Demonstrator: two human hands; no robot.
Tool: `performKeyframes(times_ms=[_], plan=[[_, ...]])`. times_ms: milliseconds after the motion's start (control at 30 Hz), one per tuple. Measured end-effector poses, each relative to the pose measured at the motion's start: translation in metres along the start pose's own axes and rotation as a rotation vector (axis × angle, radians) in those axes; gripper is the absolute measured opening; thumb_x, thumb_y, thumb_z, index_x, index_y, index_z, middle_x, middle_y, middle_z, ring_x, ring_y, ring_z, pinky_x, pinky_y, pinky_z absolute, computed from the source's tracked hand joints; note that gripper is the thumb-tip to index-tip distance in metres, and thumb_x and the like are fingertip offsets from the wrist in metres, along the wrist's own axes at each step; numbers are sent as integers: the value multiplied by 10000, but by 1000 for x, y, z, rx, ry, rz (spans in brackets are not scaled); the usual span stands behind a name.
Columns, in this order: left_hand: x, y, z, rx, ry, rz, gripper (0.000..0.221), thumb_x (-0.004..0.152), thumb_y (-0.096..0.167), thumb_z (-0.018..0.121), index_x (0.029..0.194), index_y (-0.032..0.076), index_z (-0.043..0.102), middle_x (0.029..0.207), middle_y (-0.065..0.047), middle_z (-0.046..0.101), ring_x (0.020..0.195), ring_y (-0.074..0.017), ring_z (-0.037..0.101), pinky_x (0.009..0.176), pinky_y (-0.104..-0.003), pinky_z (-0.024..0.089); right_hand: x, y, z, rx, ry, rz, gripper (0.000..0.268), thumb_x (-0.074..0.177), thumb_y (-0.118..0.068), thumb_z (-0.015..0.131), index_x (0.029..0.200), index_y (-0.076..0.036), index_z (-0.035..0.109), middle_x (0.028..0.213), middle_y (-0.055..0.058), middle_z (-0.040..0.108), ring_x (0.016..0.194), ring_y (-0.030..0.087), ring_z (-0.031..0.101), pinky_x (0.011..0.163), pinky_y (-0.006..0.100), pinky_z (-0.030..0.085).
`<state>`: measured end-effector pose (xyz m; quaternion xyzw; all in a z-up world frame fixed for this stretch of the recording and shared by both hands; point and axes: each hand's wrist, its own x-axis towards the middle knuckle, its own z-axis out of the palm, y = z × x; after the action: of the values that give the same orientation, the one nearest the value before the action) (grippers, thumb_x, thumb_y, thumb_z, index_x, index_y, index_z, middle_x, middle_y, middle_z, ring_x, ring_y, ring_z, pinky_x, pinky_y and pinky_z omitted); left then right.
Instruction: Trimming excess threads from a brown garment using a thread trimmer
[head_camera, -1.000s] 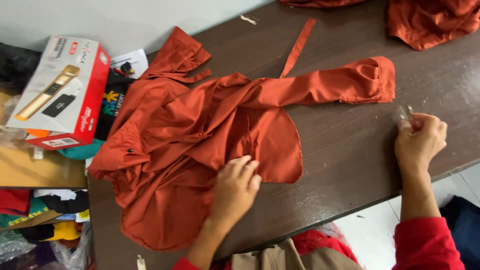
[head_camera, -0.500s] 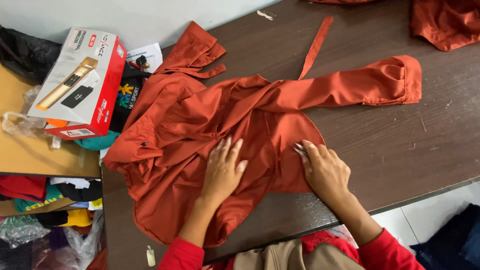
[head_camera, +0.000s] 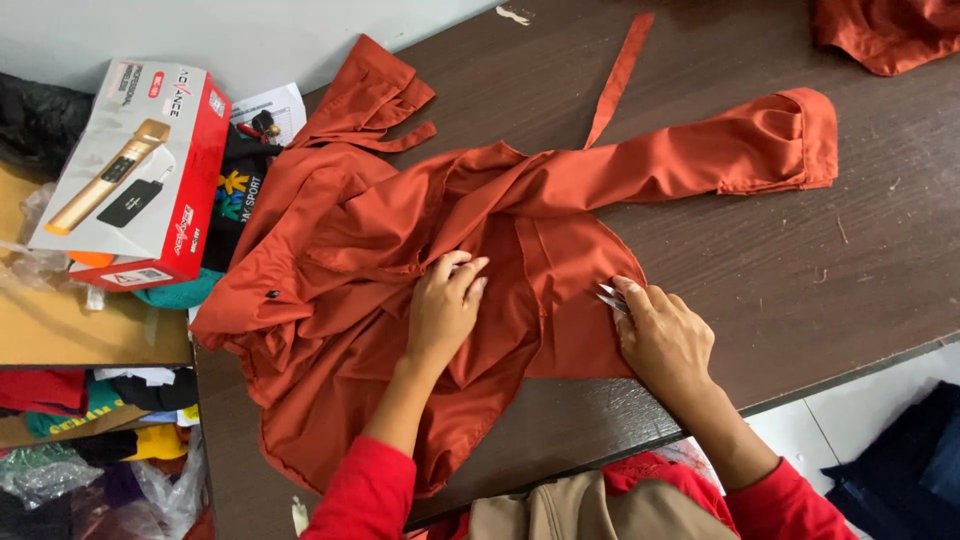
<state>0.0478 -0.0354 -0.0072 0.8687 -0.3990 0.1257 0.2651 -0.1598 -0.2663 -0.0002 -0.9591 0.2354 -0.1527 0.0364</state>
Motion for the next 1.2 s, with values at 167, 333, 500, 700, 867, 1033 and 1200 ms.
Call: performKeyframes(times_ms=[167,333,500,700,867,1033,1200], plan=[[19,14,-21,-222,-52,-392,81,908,268,765,987,259,751,1010,0,769,962,-279,750,851,-431,593,3,-2,-4,45,66,-7,361,821,-393,735,1159,-275,685,850,-27,625,828,203,680,632,345,571],[11,30,-71,-696,34,-647,55,950,215,711,961,172,743,950,-33,786,965,-180,747,939,-384,569,1,1,0,69,1,24,383,837,-406,720,1197,-286,673,845,-33,632,838,206,682,661,337,571],[-20,78,-181,-1178,-1056,-82,442,1047,409,541,870,51,729,832,-97,755,750,-198,725,737,-326,569,2,1,4,24,143,-28,278,929,-353,663,1202,-317,702,812,-87,643,724,168,664,447,341,469],[-27,101,-167,-639,-737,-49,404,983,464,564,1041,110,751,1100,-50,783,1031,-192,744,910,-340,544,2,-2,-1,14,160,-42,261,934,-364,670,1188,-313,703,808,-85,651,728,175,678,489,338,486],[-11,117,-63,-288,-138,-231,708,796,569,828,1306,161,554,1055,-40,612,902,-189,735,650,-277,669,2,4,3,99,109,-24,317,813,-405,748,1093,-277,675,850,-54,638,810,170,686,649,305,558],[-8,106,-29,-461,-245,-452,605,854,248,797,1388,163,525,1074,-106,652,966,-267,757,794,-343,680,3,10,-1,197,75,-4,326,817,-356,737,1129,-278,687,820,-43,633,795,173,689,668,308,571],[-20,85,-28,-792,-281,-733,538,870,219,777,1366,159,576,1093,-153,737,1000,-238,765,890,-357,631,1,1,-5,224,92,68,282,786,-309,771,1062,-309,713,793,-77,627,805,141,693,680,281,566]])
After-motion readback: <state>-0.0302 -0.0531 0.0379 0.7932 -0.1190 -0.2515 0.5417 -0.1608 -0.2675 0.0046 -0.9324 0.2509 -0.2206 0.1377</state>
